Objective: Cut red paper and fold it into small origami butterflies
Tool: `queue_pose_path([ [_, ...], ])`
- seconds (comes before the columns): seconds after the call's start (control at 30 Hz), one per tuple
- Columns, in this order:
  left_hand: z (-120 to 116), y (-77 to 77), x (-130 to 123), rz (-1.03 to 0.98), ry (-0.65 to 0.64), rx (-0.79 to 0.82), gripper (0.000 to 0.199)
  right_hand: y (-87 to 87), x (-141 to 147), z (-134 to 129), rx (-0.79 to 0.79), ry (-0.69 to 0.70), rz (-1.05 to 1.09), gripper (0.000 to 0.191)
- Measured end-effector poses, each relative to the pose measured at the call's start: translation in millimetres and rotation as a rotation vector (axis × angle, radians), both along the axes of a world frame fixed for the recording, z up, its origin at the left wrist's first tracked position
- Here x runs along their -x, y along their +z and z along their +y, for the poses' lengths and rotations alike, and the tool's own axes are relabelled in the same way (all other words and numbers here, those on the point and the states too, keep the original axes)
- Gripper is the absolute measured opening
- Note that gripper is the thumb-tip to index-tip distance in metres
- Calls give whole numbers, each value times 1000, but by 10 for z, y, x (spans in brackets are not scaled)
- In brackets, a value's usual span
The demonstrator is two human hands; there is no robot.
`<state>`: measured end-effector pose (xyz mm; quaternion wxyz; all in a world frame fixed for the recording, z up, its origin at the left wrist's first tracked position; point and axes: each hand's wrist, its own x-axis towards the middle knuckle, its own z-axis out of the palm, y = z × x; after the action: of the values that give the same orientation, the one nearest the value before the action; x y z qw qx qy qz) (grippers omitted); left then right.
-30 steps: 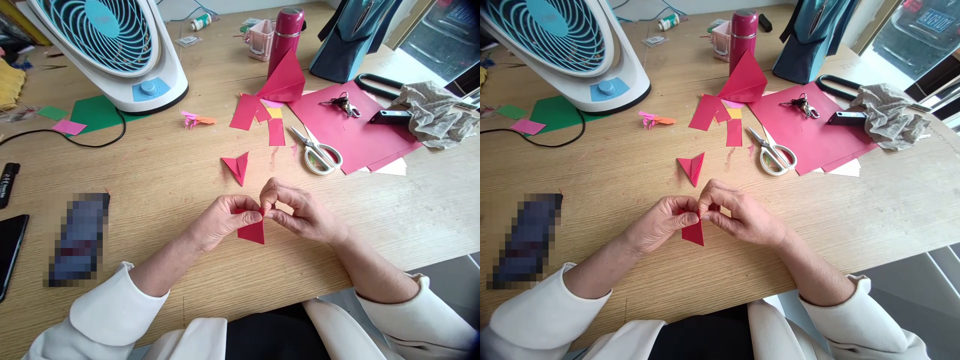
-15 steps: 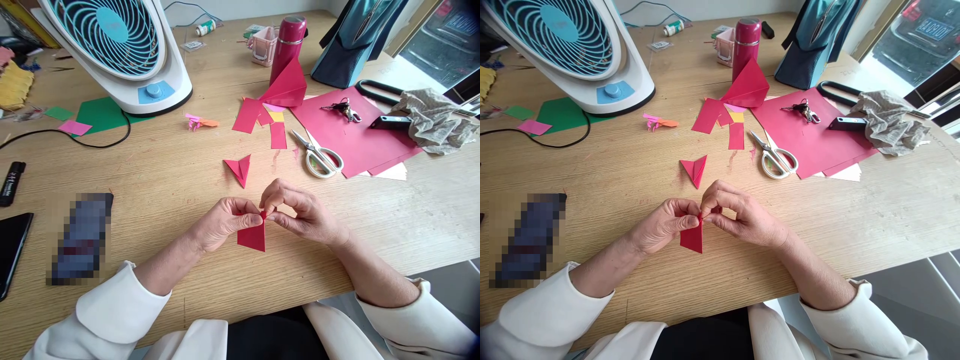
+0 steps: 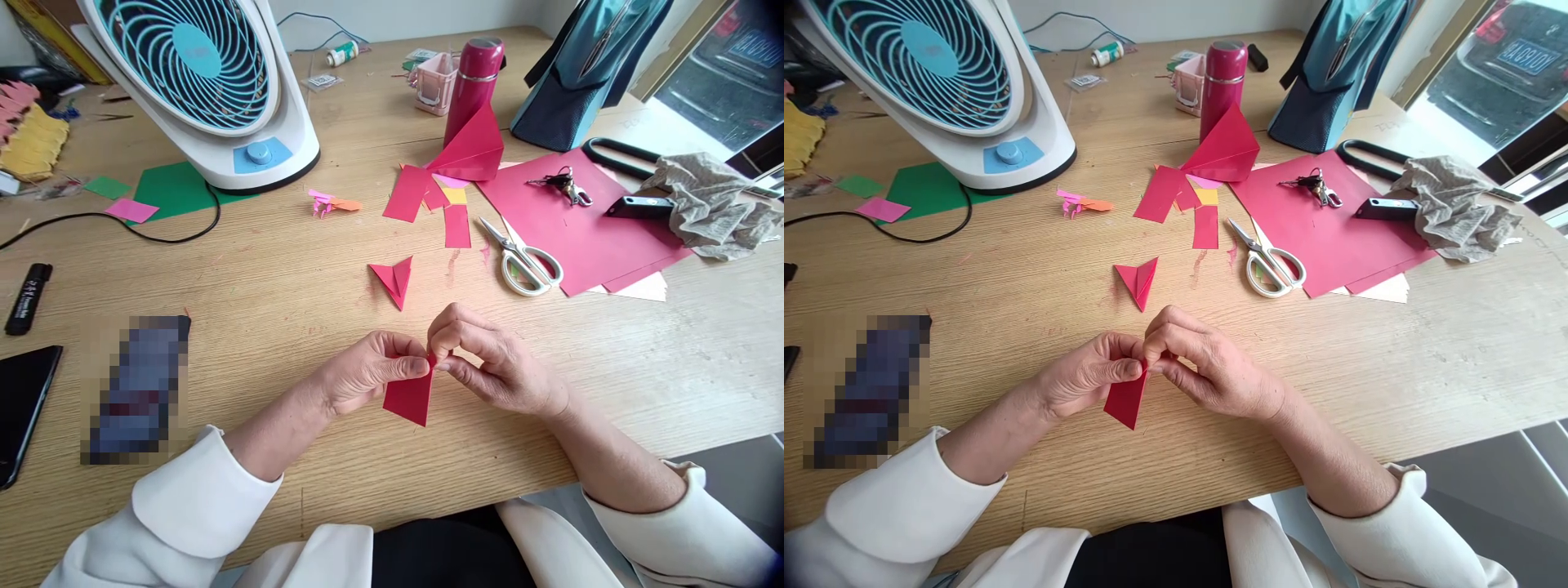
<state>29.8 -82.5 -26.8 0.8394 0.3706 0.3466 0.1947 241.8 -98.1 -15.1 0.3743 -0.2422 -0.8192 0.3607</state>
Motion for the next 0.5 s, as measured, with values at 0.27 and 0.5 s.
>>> queue_pose_path([
  [0.27, -40, 23, -61, 50, 128, -244, 29, -67, -2, 25, 21, -95, 58, 4],
  [0.5, -84, 103, -78, 341, 265, -693, 27, -90, -6, 40, 130, -250, 105, 3],
])
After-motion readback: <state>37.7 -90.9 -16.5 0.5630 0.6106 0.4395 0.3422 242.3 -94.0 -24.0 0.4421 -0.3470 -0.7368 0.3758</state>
